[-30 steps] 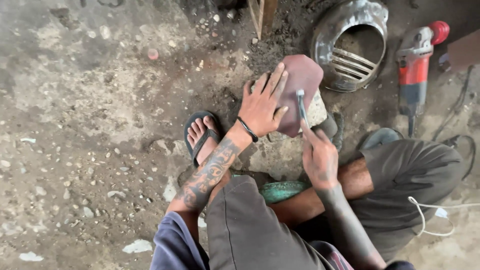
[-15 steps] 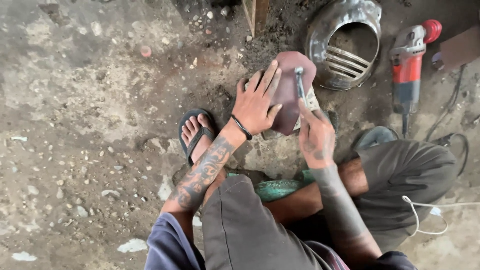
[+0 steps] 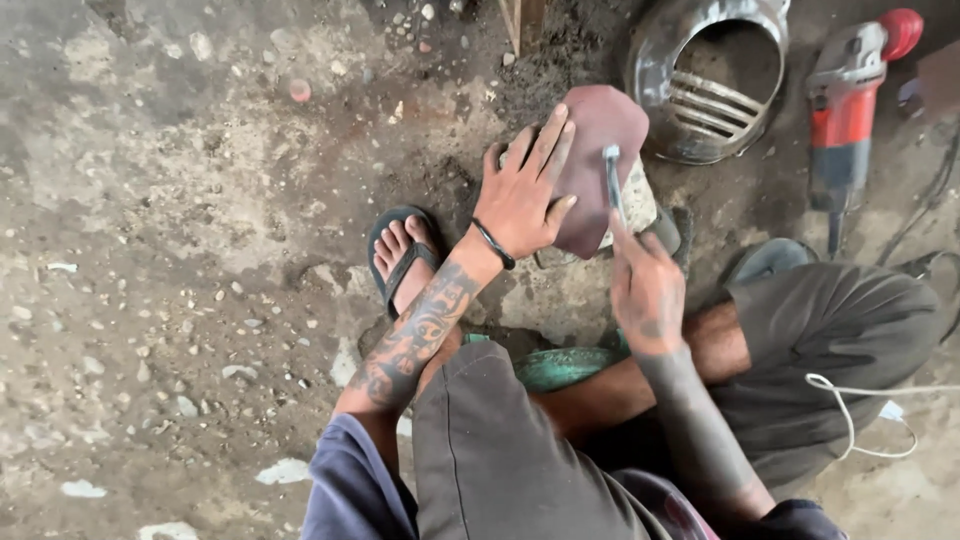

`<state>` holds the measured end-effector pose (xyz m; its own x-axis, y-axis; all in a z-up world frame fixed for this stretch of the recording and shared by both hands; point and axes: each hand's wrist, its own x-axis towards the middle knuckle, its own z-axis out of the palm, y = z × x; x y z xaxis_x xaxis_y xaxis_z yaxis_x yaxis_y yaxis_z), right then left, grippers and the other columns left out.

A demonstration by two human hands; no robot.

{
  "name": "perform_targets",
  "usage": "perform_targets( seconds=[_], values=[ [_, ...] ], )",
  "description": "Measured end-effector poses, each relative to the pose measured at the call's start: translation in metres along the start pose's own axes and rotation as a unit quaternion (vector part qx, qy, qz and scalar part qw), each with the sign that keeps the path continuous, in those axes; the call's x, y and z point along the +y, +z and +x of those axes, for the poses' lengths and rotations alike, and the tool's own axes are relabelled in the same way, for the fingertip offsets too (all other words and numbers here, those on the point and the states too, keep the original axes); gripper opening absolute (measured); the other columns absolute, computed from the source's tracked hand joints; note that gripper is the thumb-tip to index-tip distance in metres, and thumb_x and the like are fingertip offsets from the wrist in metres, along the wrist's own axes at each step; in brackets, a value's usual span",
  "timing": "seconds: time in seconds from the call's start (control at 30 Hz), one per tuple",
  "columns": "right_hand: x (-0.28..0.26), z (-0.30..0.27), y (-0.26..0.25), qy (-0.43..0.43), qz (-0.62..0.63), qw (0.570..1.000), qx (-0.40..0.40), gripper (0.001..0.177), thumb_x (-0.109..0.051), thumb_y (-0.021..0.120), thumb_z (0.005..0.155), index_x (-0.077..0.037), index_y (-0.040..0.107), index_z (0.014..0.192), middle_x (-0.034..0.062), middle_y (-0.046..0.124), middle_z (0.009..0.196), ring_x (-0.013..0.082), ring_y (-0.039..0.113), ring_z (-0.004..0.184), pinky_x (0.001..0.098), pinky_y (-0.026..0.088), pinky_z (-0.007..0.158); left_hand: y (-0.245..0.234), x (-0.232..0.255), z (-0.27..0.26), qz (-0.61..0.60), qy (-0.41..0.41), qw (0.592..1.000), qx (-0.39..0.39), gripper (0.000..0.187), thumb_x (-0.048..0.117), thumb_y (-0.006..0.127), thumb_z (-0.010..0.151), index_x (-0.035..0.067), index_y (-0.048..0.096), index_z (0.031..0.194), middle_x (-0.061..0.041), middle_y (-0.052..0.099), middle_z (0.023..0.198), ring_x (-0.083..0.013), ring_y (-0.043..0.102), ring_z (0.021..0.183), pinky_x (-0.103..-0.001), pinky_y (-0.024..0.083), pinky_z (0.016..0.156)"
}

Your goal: A person manually sands and scrapes a small metal component using sandpaper and a metal tool while sitting on a workshop floor.

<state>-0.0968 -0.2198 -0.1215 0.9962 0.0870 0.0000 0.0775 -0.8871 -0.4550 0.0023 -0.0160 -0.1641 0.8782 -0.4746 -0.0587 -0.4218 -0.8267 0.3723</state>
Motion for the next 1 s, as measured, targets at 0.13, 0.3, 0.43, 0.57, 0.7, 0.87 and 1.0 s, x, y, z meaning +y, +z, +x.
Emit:
perform_targets(
  seconds=[0.13, 0.3, 0.43, 0.57, 0.7, 0.87, 1.0],
  values=[
    [0.004, -0.026, 0.007, 0.032, -0.02, 0.999, -0.026, 0.042, -0.018, 0.051, 0.104, -0.025, 0.066, 0.143, 0.0082, 0.062, 0.088, 0.0385, 0.067, 0.083, 0.0453, 0.056, 0.065, -0.006, 0.001, -0.002, -0.028, -0.004, 1.0, -0.013, 0.08, 0.045, 0.052, 0.108, 0.014, 0.011, 0.169, -0.007, 0.003, 0.175, -0.0297, 0.028, 0.152, -0.057, 0.033, 0.116],
    [-0.006, 0.026, 0.005, 0.01, 0.027, 0.999, 0.016, 0.041, -0.014, 0.047, 0.11, -0.016, 0.062, 0.148, 0.0133, 0.063, 0.094, 0.046, 0.062, 0.077, 0.0488, 0.055, 0.061, -0.005, 0.001, -0.002, -0.005, -0.003, 1.0, -0.01, 0.087, 0.048, 0.061, 0.102, 0.014, 0.016, 0.167, -0.005, 0.006, 0.174, -0.0284, 0.029, 0.152, -0.057, 0.033, 0.115],
    [-0.014, -0.028, 0.003, 0.064, -0.043, 0.991, -0.107, 0.05, -0.02, 0.044, 0.106, -0.024, 0.054, 0.155, 0.0174, 0.058, 0.094, 0.0499, 0.061, 0.071, 0.059, 0.048, 0.061, -0.002, -0.003, -0.002, 0.014, 0.007, 1.0, 0.022, 0.087, 0.052, 0.058, 0.101, 0.011, 0.019, 0.167, -0.005, 0.007, 0.174, -0.0326, 0.042, 0.145, -0.057, 0.043, 0.106],
    [-0.014, -0.015, -0.001, 0.077, -0.017, 0.993, -0.085, 0.05, -0.014, 0.048, 0.101, -0.023, 0.061, 0.149, 0.0042, 0.055, 0.086, 0.0289, 0.054, 0.065, 0.0438, 0.05, 0.057, -0.003, 0.0, 0.0, 0.016, 0.008, 1.0, 0.019, 0.087, 0.052, 0.06, 0.101, 0.011, 0.02, 0.167, -0.005, 0.009, 0.174, -0.0307, 0.04, 0.147, -0.056, 0.042, 0.106],
    [-0.01, 0.035, 0.002, 0.028, 0.031, 0.999, -0.004, 0.047, -0.003, 0.055, 0.099, -0.015, 0.068, 0.143, 0.0081, 0.061, 0.082, 0.028, 0.054, 0.057, 0.0428, 0.049, 0.058, -0.005, -0.001, -0.001, 0.016, 0.011, 0.999, 0.028, 0.083, 0.054, 0.053, 0.102, 0.011, 0.023, 0.166, -0.005, 0.01, 0.174, -0.0321, 0.043, 0.143, -0.057, 0.045, 0.104],
    [-0.012, -0.041, 0.0, 0.043, -0.059, 0.99, -0.122, 0.053, -0.017, 0.045, 0.101, -0.025, 0.055, 0.153, 0.0103, 0.06, 0.092, 0.0357, 0.063, 0.069, 0.0508, 0.054, 0.057, -0.005, -0.001, -0.002, 0.014, 0.004, 1.0, 0.009, 0.093, 0.056, 0.063, 0.098, 0.012, 0.018, 0.167, -0.004, 0.008, 0.174, -0.0324, 0.041, 0.147, -0.058, 0.043, 0.108],
    [0.004, -0.023, -0.005, 0.059, 0.023, 0.993, -0.099, 0.041, -0.019, 0.048, 0.111, -0.017, 0.06, 0.15, 0.009, 0.06, 0.081, 0.0183, 0.049, 0.045, 0.0334, 0.047, 0.043, 0.003, -0.006, 0.002, 0.002, 0.022, 1.0, -0.022, 0.1, 0.058, 0.068, 0.098, 0.014, 0.012, 0.168, -0.005, 0.001, 0.175, -0.0336, 0.031, 0.155, -0.064, 0.04, 0.11]
  ],
)
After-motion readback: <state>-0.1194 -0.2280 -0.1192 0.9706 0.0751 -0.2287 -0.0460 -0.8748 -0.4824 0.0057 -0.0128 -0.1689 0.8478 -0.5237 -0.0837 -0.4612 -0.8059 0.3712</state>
